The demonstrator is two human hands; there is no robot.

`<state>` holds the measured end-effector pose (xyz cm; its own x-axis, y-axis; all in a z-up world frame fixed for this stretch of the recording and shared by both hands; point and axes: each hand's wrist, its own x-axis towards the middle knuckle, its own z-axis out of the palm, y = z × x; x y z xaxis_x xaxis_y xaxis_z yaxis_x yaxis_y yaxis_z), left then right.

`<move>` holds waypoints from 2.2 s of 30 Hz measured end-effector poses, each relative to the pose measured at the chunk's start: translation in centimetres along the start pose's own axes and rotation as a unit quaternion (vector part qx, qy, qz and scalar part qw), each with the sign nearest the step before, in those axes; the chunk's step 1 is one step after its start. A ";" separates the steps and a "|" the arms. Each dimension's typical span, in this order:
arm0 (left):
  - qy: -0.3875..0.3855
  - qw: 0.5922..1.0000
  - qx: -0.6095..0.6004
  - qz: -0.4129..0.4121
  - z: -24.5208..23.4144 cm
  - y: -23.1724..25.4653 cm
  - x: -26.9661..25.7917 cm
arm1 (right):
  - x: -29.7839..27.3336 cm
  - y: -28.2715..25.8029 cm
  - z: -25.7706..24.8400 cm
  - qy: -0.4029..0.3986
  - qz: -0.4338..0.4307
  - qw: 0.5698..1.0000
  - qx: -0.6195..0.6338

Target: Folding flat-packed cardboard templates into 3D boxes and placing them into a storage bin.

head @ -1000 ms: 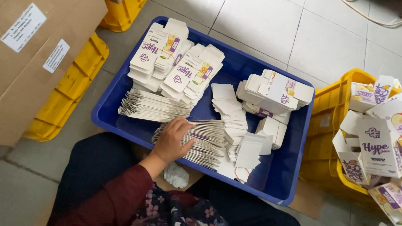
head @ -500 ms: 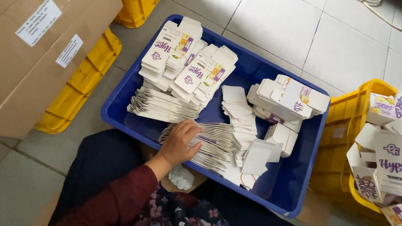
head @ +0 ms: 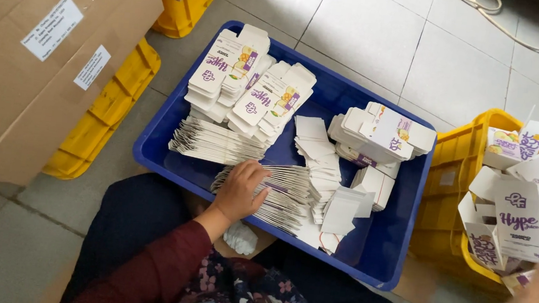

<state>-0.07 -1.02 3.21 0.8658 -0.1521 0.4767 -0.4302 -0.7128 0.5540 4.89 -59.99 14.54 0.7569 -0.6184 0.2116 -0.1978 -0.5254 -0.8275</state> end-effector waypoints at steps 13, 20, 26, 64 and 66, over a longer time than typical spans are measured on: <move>-0.012 0.998 0.042 0.039 1.9 -2.3 -0.7 | -20.8 -7.7 32.0 -0.397 -0.284 0.831 -0.266; 0.007 0.997 0.056 0.051 3.1 -2.9 -1.0 | -20.1 -4.6 33.8 -0.420 -0.223 0.841 -0.258; 0.029 0.997 0.057 0.051 2.5 -2.4 -1.0 | -22.7 -4.8 31.1 -0.352 -0.164 0.904 -0.176; 0.057 0.998 0.024 0.003 1.4 -1.5 -0.5 | -21.4 -9.3 18.9 -0.062 -0.442 0.878 -0.172; 0.044 0.999 0.018 0.007 1.7 -1.7 -0.7 | -21.5 -7.9 18.1 -0.041 -0.417 0.897 -0.142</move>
<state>0.50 -0.90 0.77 0.8334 -0.1014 0.5433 -0.4302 -0.7361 0.5226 1.51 -31.95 7.13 0.7560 0.0982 0.6471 0.3168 -0.9201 -0.2305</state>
